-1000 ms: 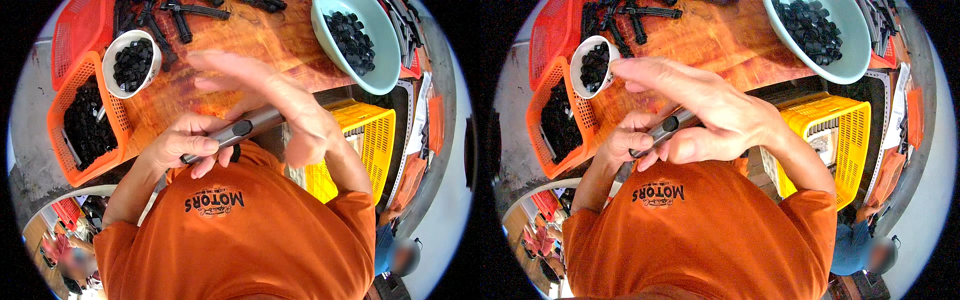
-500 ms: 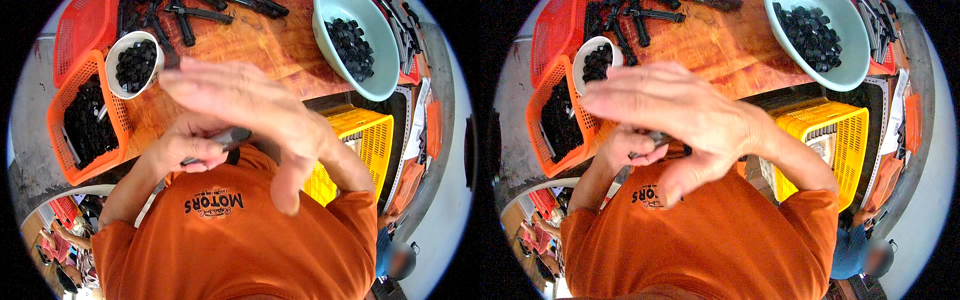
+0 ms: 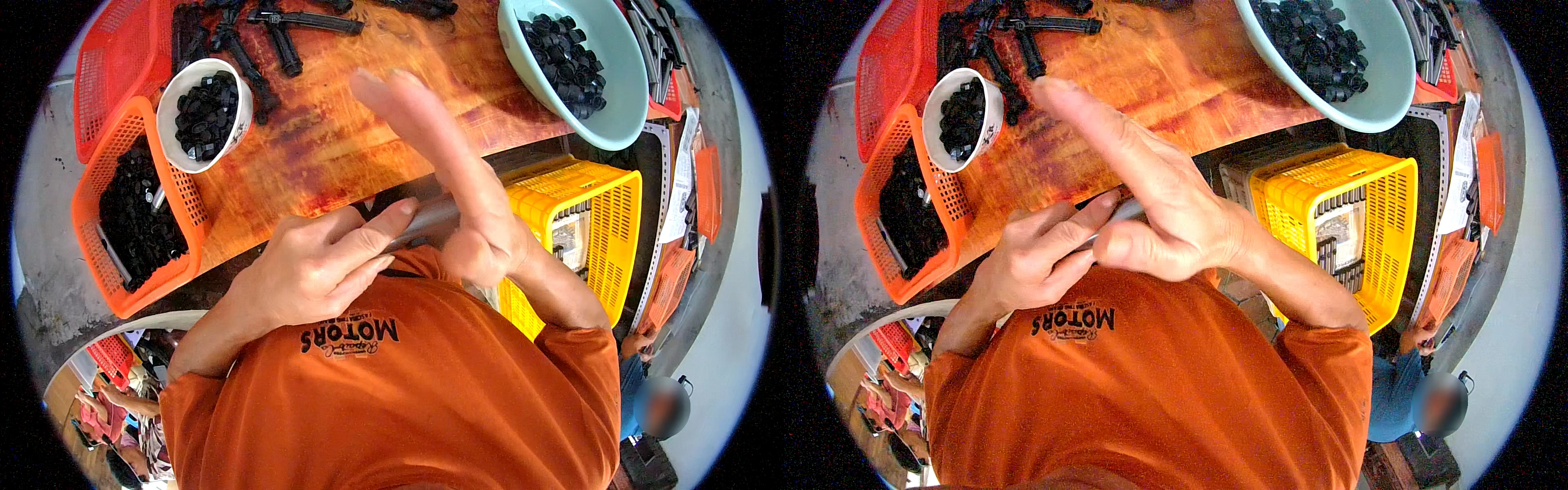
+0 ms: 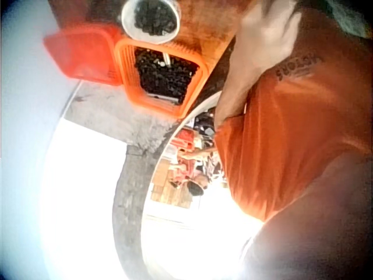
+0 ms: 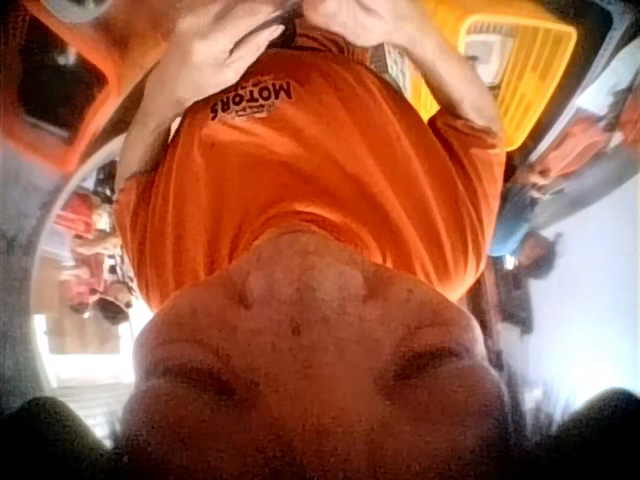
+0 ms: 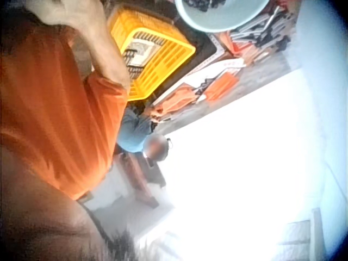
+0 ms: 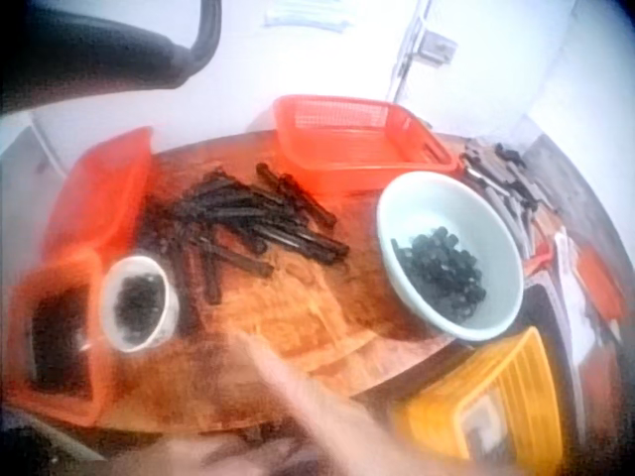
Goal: The person assembles small black plastic components onto cylindrical metal rods at a workbench. They repeatedly pick up a rod, attach a plastic piece, and place the assembled unit into a yellow basket. The person also handles loose black plastic pieces from a bowl and an orange basket.
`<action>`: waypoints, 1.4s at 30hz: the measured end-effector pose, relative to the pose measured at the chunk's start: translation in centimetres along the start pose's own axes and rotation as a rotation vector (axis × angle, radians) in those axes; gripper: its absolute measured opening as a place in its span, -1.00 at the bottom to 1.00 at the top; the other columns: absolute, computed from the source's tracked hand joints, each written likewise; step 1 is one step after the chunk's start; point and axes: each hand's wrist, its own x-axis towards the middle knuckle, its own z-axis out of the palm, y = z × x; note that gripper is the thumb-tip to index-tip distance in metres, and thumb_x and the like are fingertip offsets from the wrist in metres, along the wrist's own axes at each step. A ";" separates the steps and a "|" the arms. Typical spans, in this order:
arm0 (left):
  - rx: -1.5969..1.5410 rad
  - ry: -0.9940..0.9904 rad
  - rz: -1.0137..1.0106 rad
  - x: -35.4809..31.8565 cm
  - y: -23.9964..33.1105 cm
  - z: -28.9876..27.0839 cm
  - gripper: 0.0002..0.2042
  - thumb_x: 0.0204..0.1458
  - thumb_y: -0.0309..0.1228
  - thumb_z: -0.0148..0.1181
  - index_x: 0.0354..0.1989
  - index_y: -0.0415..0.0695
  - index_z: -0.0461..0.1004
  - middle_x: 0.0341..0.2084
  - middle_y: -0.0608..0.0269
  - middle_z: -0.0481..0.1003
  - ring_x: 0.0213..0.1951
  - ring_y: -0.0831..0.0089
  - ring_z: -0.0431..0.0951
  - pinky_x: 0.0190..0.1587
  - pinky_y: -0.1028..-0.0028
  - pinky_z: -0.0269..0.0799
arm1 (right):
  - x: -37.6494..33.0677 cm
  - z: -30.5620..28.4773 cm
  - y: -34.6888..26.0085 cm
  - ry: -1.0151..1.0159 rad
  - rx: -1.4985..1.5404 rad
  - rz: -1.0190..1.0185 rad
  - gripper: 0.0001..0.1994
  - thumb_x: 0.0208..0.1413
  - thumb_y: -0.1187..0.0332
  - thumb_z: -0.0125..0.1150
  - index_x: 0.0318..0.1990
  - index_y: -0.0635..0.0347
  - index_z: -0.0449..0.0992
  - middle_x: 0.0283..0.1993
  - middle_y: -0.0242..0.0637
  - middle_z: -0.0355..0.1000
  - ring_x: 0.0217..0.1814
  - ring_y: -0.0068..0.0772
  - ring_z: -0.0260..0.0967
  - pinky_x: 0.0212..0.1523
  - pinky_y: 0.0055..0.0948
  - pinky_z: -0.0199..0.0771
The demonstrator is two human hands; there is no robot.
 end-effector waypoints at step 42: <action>-1.107 -0.016 -0.548 -1.1 -4.2 3.4 -0.58 0.15 -0.04 0.07 -0.19 -0.23 0.37 -0.62 0.42 0.29 -0.67 0.72 0.22 -0.64 0.69 0.10 | -3.1 -1.2 1.0 0.224 -0.427 0.090 -0.27 0.08 -0.08 0.14 0.16 0.46 0.26 0.02 0.10 0.36 0.04 -0.03 0.37 0.02 -0.24 0.38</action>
